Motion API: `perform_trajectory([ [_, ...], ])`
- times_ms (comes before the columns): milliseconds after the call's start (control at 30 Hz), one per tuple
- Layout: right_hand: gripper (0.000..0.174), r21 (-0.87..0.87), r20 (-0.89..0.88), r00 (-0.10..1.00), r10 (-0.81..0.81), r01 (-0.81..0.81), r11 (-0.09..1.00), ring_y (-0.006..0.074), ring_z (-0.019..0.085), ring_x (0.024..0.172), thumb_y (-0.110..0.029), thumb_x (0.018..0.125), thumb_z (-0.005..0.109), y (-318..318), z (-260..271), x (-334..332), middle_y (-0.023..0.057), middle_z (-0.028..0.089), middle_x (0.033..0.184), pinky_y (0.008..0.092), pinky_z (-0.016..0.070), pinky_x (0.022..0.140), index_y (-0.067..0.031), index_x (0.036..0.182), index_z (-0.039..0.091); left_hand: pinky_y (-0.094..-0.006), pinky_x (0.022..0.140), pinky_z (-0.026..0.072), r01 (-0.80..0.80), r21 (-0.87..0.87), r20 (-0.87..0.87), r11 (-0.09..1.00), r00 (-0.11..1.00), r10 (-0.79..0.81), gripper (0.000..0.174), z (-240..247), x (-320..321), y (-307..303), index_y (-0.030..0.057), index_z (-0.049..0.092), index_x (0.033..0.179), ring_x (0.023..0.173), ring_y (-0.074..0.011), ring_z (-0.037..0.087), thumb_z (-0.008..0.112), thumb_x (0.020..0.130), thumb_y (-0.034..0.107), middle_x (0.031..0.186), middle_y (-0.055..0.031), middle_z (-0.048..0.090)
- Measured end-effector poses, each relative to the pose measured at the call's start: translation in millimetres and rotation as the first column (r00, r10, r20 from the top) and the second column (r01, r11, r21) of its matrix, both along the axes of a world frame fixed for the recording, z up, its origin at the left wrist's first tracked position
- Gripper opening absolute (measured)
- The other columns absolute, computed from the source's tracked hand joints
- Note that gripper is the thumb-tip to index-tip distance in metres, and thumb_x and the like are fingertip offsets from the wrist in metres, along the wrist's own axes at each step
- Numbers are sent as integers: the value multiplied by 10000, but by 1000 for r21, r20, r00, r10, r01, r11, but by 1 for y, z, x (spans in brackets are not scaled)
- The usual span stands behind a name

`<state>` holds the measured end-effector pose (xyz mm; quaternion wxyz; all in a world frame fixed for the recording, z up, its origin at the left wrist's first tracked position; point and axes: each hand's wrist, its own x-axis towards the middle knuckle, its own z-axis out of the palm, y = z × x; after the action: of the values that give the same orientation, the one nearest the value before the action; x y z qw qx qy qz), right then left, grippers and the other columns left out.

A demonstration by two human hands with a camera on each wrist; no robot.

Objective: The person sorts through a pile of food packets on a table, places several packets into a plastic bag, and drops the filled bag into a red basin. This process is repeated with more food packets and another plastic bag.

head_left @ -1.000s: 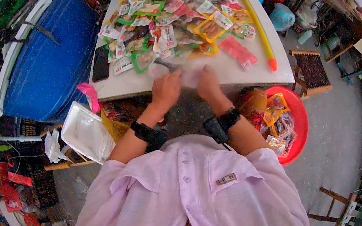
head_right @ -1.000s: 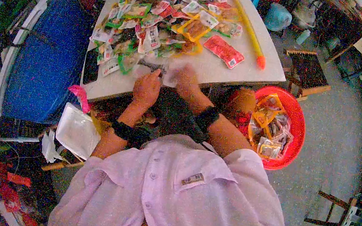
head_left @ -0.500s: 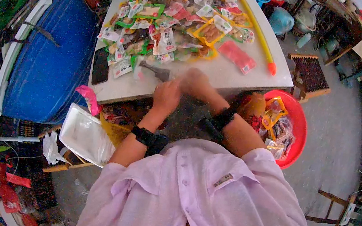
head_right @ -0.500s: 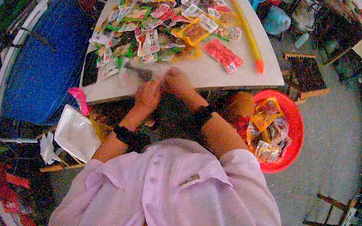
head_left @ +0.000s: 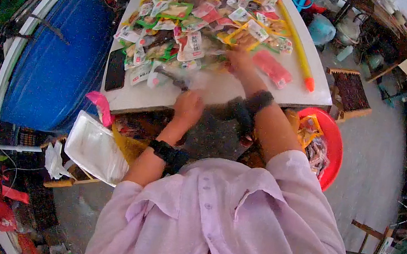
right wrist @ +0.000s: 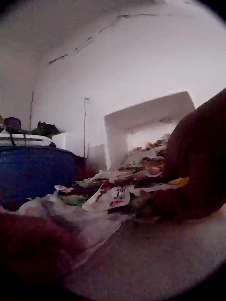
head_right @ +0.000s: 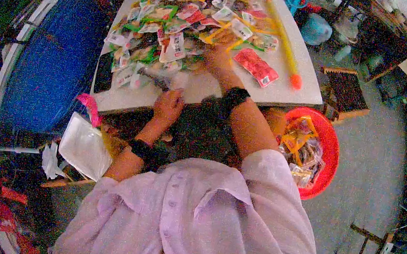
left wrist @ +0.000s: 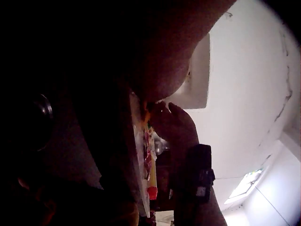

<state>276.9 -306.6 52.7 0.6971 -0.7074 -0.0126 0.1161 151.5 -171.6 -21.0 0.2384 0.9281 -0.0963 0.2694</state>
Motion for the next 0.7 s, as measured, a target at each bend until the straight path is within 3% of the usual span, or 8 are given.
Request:
perform_trajectory([
  [67, 151, 154, -49, 997, 53, -45, 987, 111, 470, 472, -116, 711, 485, -2, -9, 5, 22, 446, 591, 228, 349, 365, -55, 846, 459, -419, 571, 371, -5, 21, -28, 1000, 1000, 6, 184, 2, -1, 0, 63, 511, 812, 666, -316, 480, 458, 640, 103, 716, -131, 515],
  [267, 132, 28, 34, 994, -102, 101, 994, 172, 470, 542, -93, 663, 525, 0, -46, 17, 40, 457, 627, 273, 370, 431, -46, 778, 478, -415, 577, 378, -71, 47, -156, 996, 985, 77, 177, 17, -7, -7, 69, 519, 800, 657, -316, 481, 461, 637, 107, 701, -138, 508],
  [333, 97, -118, 498, 866, 38, 25, 993, 158, 467, 500, -104, 704, 489, -20, -43, -2, 38, 460, 596, 260, 373, 420, -30, 766, 477, -417, 572, 379, -86, 65, -146, 994, 985, 95, 183, 17, -8, -6, 72, 516, 805, 650, -318, 480, 460, 634, 106, 694, -141, 505],
  [433, 87, -111, 734, 671, 106, -35, 993, 165, 471, 506, -101, 718, 467, -48, -51, -26, 37, 457, 588, 258, 386, 433, -24, 758, 473, -415, 553, 377, -87, 67, -126, 994, 987, 95, 191, 17, -7, -7, 67, 507, 816, 637, -318, 480, 458, 637, 113, 682, -141, 500],
  [533, 79, -95, 728, 679, 94, -36, 995, 174, 475, 553, -90, 704, 469, -59, -66, -48, 45, 461, 609, 263, 401, 472, -25, 749, 474, -384, 516, 376, -76, -92, -193, 993, 980, 57, 183, 30, -11, -15, 56, 495, 813, 619, -288, 485, 466, 664, 157, 654, -123, 497],
  [600, 78, -97, 534, 844, 56, -5, 995, 171, 477, 582, -84, 694, 475, -61, -65, -71, 48, 468, 624, 264, 409, 501, -22, 743, 478, -341, 489, 378, -87, -352, -218, 932, 976, 9, 176, 34, -16, -24, 46, 484, 791, 605, -237, 496, 476, 691, 191, 622, -92, 495],
  [667, 82, -88, 103, 994, -32, 41, 995, 164, 479, 605, -79, 685, 483, -50, -30, -101, 45, 476, 637, 263, 413, 530, -17, 739, 484, -300, 479, 381, -184, -704, -459, 686, 855, -242, 181, 25, -12, -25, 57, 478, 790, 610, -176, 497, 501, 699, 212, 616, -52, 491],
  [700, 85, -87, 103, 995, -4, 13, 996, 159, 480, 613, -79, 681, 486, -48, -29, -109, 44, 482, 649, 260, 413, 542, -16, 738, 486, -280, 475, 382, -278, -810, -512, 516, 764, -393, 186, 24, -10, -25, 62, 475, 790, 612, -146, 498, 514, 703, 223, 613, -32, 489],
])
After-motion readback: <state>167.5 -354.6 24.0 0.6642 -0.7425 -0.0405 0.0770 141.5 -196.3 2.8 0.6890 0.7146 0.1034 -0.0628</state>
